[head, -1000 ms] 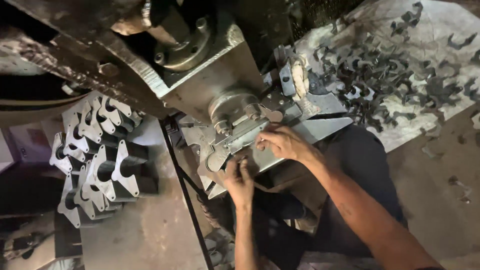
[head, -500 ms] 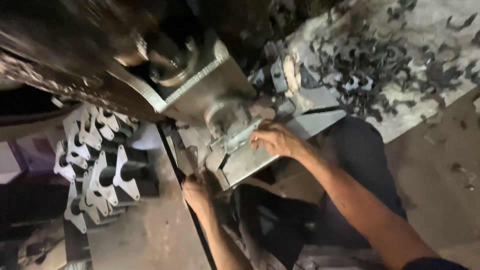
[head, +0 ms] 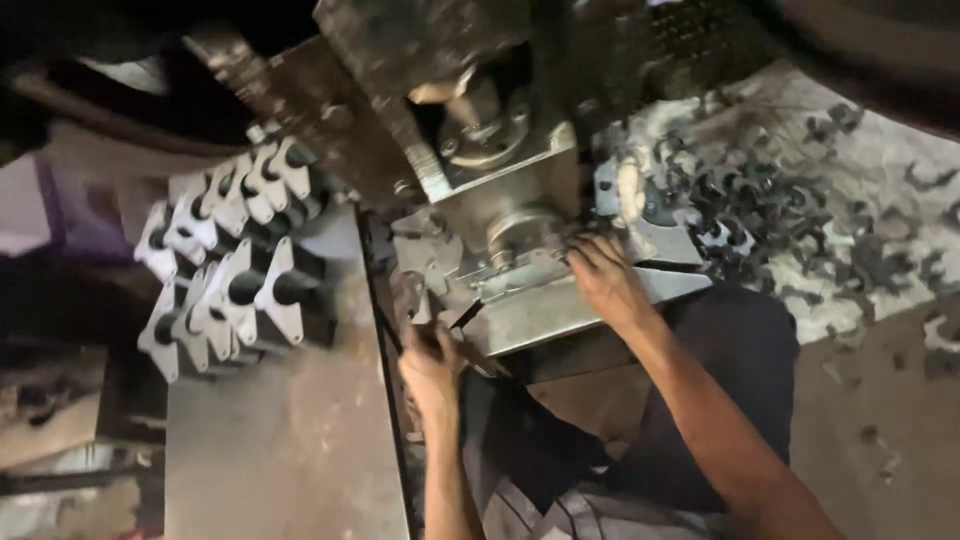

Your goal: Operating a power press machine to punch or form metal components from small metal plates.

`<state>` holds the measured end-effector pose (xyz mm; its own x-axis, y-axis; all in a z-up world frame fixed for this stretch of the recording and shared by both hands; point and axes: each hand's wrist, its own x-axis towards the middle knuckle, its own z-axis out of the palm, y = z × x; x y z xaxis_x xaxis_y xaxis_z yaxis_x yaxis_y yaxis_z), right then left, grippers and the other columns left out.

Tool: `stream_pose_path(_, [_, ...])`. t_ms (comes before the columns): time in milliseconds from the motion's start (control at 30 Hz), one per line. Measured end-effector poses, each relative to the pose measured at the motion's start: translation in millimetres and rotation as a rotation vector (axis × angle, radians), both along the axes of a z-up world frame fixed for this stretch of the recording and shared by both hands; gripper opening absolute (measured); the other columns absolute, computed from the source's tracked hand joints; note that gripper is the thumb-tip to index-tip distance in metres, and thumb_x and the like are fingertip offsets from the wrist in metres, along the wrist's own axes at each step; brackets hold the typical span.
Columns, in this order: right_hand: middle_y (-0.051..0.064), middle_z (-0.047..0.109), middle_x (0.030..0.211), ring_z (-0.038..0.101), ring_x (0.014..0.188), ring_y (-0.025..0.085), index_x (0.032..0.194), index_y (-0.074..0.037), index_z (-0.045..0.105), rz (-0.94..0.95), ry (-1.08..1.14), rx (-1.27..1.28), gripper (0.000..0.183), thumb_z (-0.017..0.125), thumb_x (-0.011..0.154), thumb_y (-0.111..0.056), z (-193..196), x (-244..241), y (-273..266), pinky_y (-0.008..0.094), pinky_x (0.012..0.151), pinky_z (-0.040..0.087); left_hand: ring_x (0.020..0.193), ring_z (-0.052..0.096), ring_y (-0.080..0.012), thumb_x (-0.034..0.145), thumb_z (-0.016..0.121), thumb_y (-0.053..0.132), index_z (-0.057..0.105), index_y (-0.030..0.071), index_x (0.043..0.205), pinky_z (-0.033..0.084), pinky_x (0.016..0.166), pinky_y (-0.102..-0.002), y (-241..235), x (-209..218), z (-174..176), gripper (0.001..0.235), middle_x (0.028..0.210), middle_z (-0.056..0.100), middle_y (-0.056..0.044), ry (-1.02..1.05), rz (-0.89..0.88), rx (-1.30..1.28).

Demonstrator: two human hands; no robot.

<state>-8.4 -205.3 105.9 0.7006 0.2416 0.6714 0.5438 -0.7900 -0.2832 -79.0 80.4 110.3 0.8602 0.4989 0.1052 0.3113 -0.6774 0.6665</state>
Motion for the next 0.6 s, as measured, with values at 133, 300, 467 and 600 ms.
stream_pose_path(133, [0.012,0.071,0.115,0.066,0.111,0.032,0.108,-0.006,0.068,0.061,0.157,-0.027,0.020,0.068,0.088,-0.004,13.7,-7.0,-36.3,0.042,0.096,0.055,0.055,0.055,-0.0080,0.090,0.070,0.018,0.063,-0.002,0.104,0.041,0.046,-0.028,-39.6,-41.6,-4.0,0.026,0.079,0.070,-0.003,-0.278,0.000,-0.514])
stream_pose_path(300, [0.011,0.074,0.087,0.066,0.077,0.021,0.108,0.002,0.075,0.043,0.586,1.122,0.026,0.075,0.099,-0.022,-40.8,0.1,-108.0,0.035,0.073,0.055,0.066,0.045,-0.0037,0.097,0.072,0.015,0.063,-0.003,0.101,0.036,0.052,-0.022,-67.7,-45.7,-47.3,0.021,0.077,0.055,0.002,-0.365,-0.185,-0.886])
stream_pose_path(467, [0.015,0.077,0.095,0.076,0.081,0.023,0.117,0.000,0.070,0.037,1.029,1.199,0.060,0.047,0.103,-0.054,-51.1,-27.9,-37.3,0.033,0.071,0.062,0.048,0.043,-0.0085,0.093,0.072,0.020,0.056,0.003,0.082,0.034,0.041,-0.029,-81.1,20.1,-37.5,0.027,0.059,0.050,0.000,-0.230,-0.100,-0.946])
stream_pose_path(600, [0.015,0.079,0.083,0.078,0.068,0.024,0.109,-0.008,0.062,0.236,1.309,1.149,0.042,0.052,0.095,-0.046,-51.2,-52.2,52.3,0.033,0.059,0.064,0.049,0.042,-0.0066,0.091,0.077,0.022,0.051,0.004,0.072,0.035,0.042,-0.030,-89.6,67.4,-56.1,0.037,0.054,0.047,0.001,-0.282,-0.042,-0.803])
